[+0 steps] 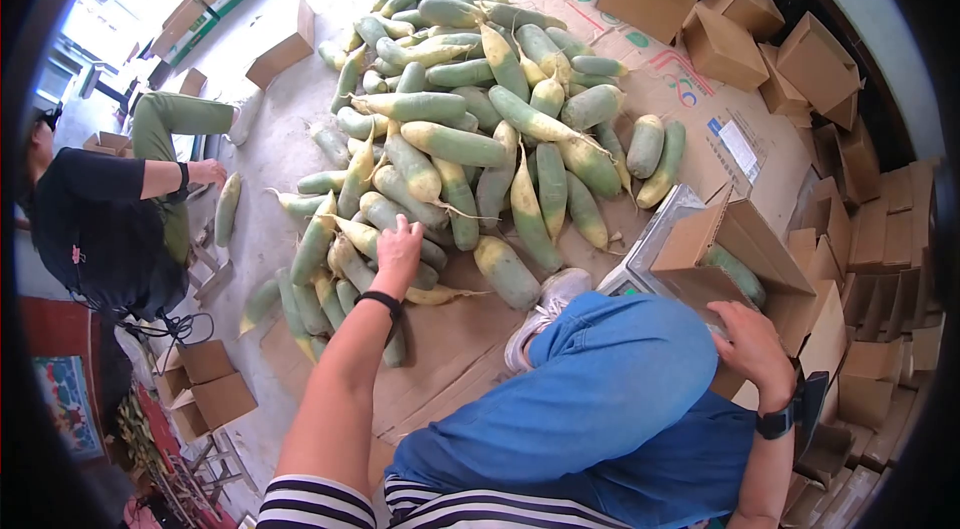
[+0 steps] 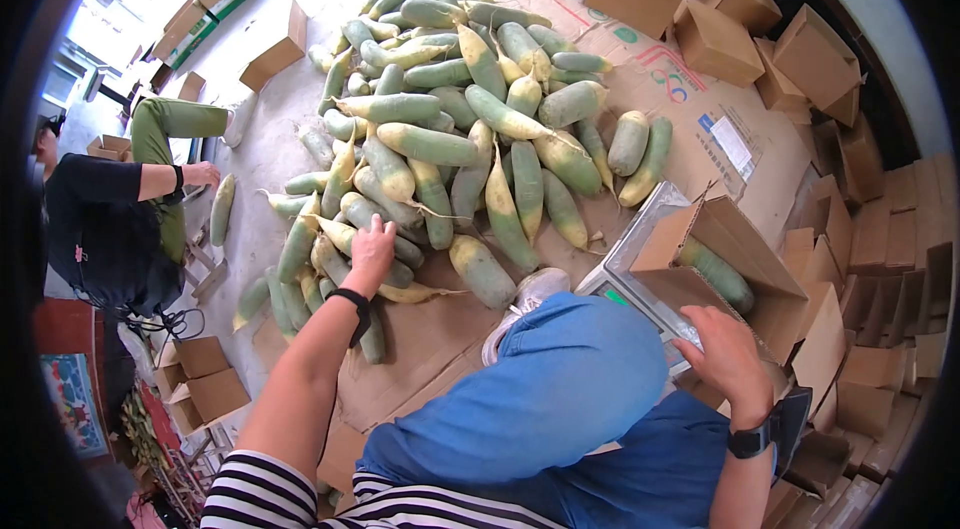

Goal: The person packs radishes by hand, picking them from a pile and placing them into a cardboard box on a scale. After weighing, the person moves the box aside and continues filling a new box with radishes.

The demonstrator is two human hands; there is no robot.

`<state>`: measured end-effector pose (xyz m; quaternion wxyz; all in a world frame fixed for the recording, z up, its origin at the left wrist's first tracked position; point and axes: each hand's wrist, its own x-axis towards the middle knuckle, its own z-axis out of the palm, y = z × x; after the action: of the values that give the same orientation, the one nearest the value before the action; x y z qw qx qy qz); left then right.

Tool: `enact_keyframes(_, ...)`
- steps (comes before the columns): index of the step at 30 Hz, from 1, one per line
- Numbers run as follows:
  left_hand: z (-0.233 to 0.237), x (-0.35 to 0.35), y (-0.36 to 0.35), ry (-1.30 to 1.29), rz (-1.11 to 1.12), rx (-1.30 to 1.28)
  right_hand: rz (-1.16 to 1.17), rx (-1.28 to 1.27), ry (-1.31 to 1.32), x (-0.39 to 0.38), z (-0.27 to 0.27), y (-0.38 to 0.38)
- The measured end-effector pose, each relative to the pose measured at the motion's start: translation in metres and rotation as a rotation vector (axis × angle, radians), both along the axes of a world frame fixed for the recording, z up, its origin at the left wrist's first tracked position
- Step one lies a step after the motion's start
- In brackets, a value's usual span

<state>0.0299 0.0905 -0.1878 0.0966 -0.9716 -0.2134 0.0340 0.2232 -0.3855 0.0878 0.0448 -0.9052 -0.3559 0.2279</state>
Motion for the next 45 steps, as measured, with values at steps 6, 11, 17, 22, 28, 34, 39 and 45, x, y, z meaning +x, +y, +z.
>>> enact_keyframes(6,0.019,-0.02,-0.012,-0.317,0.222,-0.229,-0.03,-0.007,0.011,-0.002,-0.002,-0.008)
enact_keyframes(11,0.059,-0.03,0.002,-0.761,0.46,-0.533,-0.004,0.03,-0.005,-0.003,0.001,-0.009)
enact_keyframes(17,0.172,-0.08,-0.065,-0.889,0.725,-1.448,-0.002,0.16,-0.062,0.0,0.011,0.005)
enact_keyframes(22,0.233,-0.068,-0.123,-0.847,0.569,-1.982,-0.084,0.622,-0.077,-0.003,0.029,0.041)
enact_keyframes(28,0.295,0.021,-0.168,-0.702,0.063,-2.24,0.196,0.766,-0.229,-0.018,0.073,0.063)
enact_keyframes(34,0.336,0.073,-0.227,-0.449,-0.138,-2.217,0.191,0.743,-0.339,0.0,0.069,0.019)
enact_keyframes(39,0.344,0.067,-0.233,-0.293,-0.563,-1.399,-0.158,0.521,-0.443,0.029,0.064,-0.054)
enact_keyframes(45,0.333,0.053,-0.253,-0.233,-0.778,-0.871,-0.294,-0.035,-0.33,0.062,0.019,-0.109)
